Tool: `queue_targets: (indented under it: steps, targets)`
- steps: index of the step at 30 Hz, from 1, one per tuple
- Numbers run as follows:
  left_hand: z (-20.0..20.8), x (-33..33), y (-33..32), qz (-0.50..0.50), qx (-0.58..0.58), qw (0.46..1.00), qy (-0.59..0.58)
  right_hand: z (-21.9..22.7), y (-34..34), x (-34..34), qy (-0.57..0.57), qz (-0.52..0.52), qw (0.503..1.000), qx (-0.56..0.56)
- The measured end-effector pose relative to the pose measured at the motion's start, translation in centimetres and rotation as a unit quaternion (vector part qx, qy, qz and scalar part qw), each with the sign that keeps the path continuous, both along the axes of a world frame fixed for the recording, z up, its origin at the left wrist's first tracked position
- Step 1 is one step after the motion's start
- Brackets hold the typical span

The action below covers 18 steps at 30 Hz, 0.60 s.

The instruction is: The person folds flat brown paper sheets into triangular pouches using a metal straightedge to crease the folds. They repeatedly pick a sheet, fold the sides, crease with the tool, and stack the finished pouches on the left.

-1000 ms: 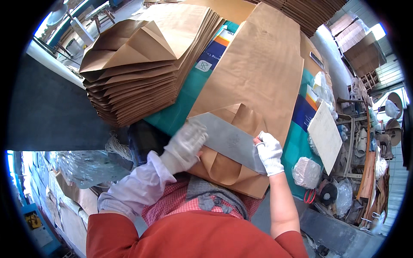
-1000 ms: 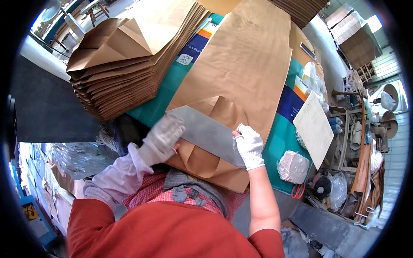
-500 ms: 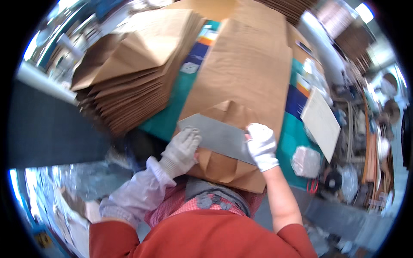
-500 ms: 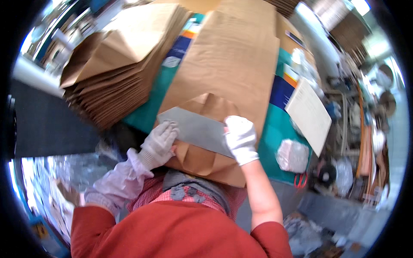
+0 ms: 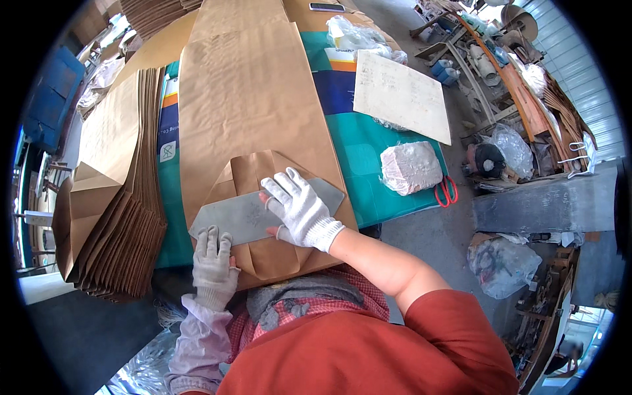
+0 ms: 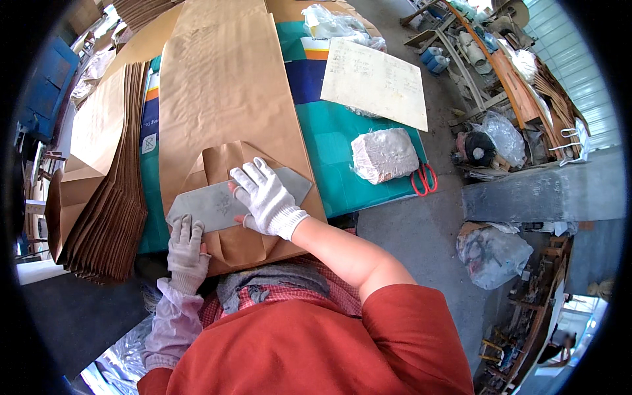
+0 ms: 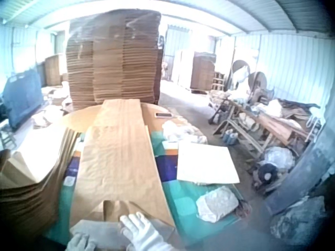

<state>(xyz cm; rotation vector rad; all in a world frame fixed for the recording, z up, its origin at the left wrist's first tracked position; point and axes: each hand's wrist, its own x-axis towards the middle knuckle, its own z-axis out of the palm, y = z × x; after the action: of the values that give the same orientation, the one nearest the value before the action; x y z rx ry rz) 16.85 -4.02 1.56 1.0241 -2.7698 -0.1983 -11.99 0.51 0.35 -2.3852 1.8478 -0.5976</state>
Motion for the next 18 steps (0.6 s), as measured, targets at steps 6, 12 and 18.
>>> queue_targets:
  steps: [6, 12, 18]
  targets:
    - [0.7, -0.1, 0.2, -0.002, 0.001, 1.0, -0.009, -0.2, 0.2, 0.2, -0.035, -0.001, 0.999, -0.006]
    - [3.6, -1.5, -2.2, -0.09, 0.064, 0.994, -0.017, -2.3, -0.3, -3.1, -0.247, 0.021, 0.968, -0.02]
    - [-1.3, -0.3, -3.7, -0.136, -0.066, 0.989, 0.004, 2.0, 4.8, -5.4, -0.087, 0.122, 0.987, 0.059]
